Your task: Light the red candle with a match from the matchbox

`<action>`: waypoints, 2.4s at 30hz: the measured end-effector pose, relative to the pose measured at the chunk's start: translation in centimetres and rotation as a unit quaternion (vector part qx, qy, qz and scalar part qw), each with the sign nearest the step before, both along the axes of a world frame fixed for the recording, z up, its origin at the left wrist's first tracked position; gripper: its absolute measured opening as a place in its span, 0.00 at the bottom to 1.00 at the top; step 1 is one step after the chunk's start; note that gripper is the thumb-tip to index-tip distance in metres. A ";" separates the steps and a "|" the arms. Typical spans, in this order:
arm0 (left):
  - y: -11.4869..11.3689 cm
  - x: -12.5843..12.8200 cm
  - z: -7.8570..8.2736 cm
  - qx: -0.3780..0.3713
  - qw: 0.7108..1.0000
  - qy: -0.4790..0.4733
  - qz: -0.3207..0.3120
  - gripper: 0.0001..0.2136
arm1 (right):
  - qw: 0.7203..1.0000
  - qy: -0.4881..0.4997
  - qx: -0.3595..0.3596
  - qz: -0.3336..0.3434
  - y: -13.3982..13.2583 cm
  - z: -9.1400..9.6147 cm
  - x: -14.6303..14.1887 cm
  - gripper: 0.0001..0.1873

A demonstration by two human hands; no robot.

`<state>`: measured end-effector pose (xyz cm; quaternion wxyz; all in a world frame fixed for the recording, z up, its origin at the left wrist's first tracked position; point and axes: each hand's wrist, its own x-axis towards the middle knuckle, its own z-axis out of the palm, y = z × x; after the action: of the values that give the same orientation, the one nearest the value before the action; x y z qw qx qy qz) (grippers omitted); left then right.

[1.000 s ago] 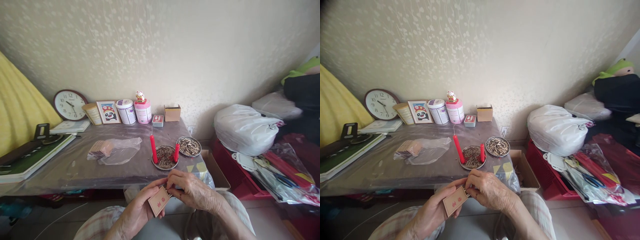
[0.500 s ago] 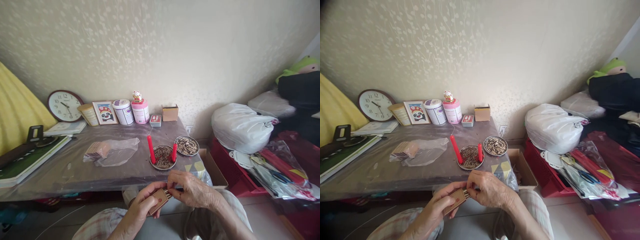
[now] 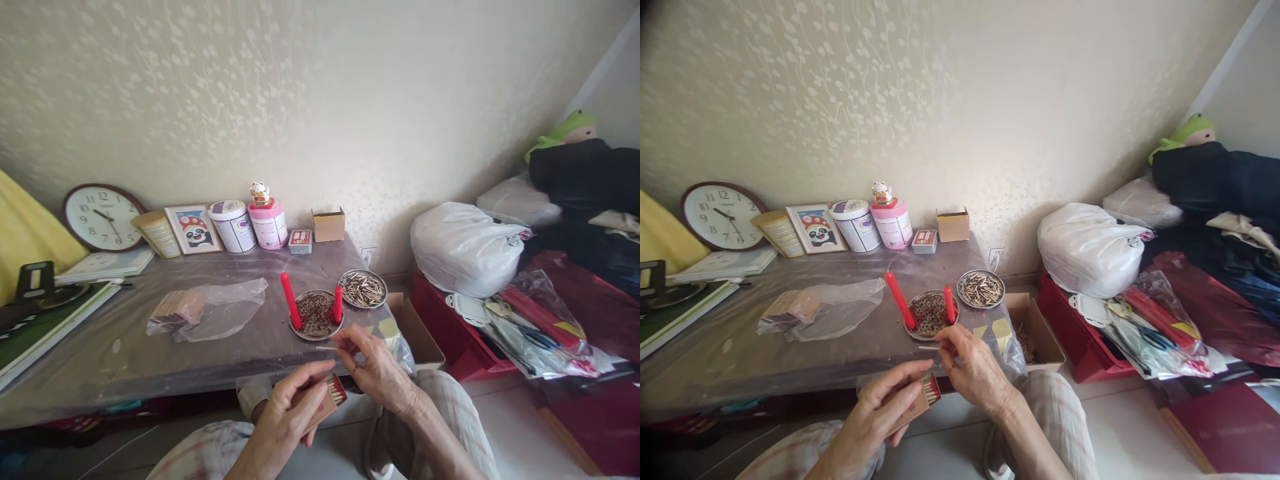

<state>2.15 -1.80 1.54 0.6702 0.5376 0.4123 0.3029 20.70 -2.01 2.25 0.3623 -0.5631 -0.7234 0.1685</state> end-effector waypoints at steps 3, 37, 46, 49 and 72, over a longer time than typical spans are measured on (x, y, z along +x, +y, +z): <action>-0.2 0.9 0.2 0.011 0.999 0.002 -0.036 0.22 | 0.999 -0.008 -0.028 0.020 -0.3 -0.2 -0.5 0.19; 0.3 2.4 -1.0 0.039 0.992 0.016 -0.121 0.08 | 0.997 -0.052 -0.023 0.057 -0.2 -1.1 0.5 0.13; 1.2 1.4 -0.9 -0.022 0.999 -0.016 -0.028 0.21 | 0.982 0.181 -0.025 0.038 -0.2 -1.5 1.2 0.11; 1.5 0.9 -0.9 -0.038 0.998 -0.049 -0.011 0.23 | 0.947 0.310 -0.078 -0.001 -0.8 -1.4 1.3 0.08; 2.2 1.7 -0.6 -0.085 0.968 -0.211 0.102 0.09 | 0.968 0.182 0.173 0.021 -2.2 -3.3 -3.4 0.10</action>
<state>3.83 0.44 0.95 0.7509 0.3574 0.3385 0.4402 17.28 -4.24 -1.03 0.5763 -0.4365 -0.6750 0.1474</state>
